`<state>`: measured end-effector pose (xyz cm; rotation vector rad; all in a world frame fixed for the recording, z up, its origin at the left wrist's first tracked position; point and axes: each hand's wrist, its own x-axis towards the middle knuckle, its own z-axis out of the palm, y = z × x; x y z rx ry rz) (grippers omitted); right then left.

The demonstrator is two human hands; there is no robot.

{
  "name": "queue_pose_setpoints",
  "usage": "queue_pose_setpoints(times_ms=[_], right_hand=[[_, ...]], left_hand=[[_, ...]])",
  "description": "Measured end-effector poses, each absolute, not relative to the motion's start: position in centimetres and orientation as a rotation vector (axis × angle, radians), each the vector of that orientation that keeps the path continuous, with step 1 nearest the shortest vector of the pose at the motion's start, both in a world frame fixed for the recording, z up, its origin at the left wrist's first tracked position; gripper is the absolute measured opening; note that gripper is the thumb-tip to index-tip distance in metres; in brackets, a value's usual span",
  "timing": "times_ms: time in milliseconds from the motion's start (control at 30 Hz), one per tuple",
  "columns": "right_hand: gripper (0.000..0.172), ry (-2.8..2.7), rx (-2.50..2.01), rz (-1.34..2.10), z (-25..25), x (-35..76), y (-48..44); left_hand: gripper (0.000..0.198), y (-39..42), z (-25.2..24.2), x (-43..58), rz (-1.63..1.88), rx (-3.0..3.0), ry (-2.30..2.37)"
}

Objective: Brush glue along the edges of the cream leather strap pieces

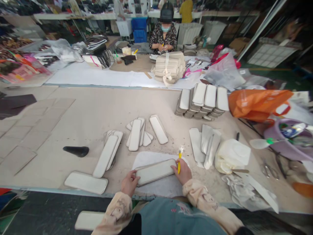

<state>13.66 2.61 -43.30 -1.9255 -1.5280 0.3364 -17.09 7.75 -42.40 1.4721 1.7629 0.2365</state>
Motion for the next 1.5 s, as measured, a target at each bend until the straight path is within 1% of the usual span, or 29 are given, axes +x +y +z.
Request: queue_pose_setpoints(times_ms=[100, 200, 333, 400, 533, 767, 933, 1000, 1100, 1200, 1333, 1500], right_hand=[[0.016, -1.669, -1.692, 0.318, -42.0, 13.0, 1.9], [0.017, -1.870, -1.419, 0.458, -41.3, 10.9, 1.7], [0.021, -2.107, -1.163, 0.701, -42.2, 7.7, 2.2], [0.024, -2.165, -1.129, 0.747, -43.1, 7.0, 2.4], [0.025, -2.128, -1.201, 0.704, -44.5, 8.0, 2.3], [0.015, -1.899, -1.512, 0.529, -44.8, 13.8, 1.8], [0.013, -1.526, -1.753, 0.496, -45.1, 15.0, 2.1], [0.012, -1.467, -1.807, 0.512, -45.2, 14.9, 2.2], [0.013, -1.486, -1.811, 0.467, -45.3, 14.8, 2.4], [0.012, -1.532, -1.789, 0.394, -45.4, 14.8, 2.2], [0.013, -1.551, -1.775, 0.424, -44.9, 15.0, 1.9], [0.018, -1.436, -1.687, 0.576, -42.2, 15.1, 1.2]], left_hand=[[0.040, 7.8, -42.2, -17.1, 0.205, 1.507, 1.762], [0.046, 7.9, -41.9, -17.1, 0.194, 1.533, 1.750], [0.054, 8.0, -41.6, -17.0, 0.186, 1.571, 1.741], [0.055, 8.1, -41.6, -16.9, 0.183, 1.582, 1.737], [0.055, 8.1, -41.7, -17.0, 0.174, 1.610, 1.737], [0.048, 8.0, -42.2, -17.0, 0.148, 1.674, 1.734], [0.041, 7.9, -42.1, -16.8, 0.208, 1.676, 1.766], [0.039, 7.8, -41.9, -16.7, 0.250, 1.654, 1.777], [0.036, 7.5, -41.4, -16.6, 0.353, 1.591, 1.790], [0.030, 7.0, -41.1, -16.5, 0.533, 1.525, 1.783], [0.022, 6.1, -40.4, -15.9, 0.803, 1.177, 1.649], [0.033, 4.9, -37.3, -14.7, 1.014, 0.780, 1.400]])
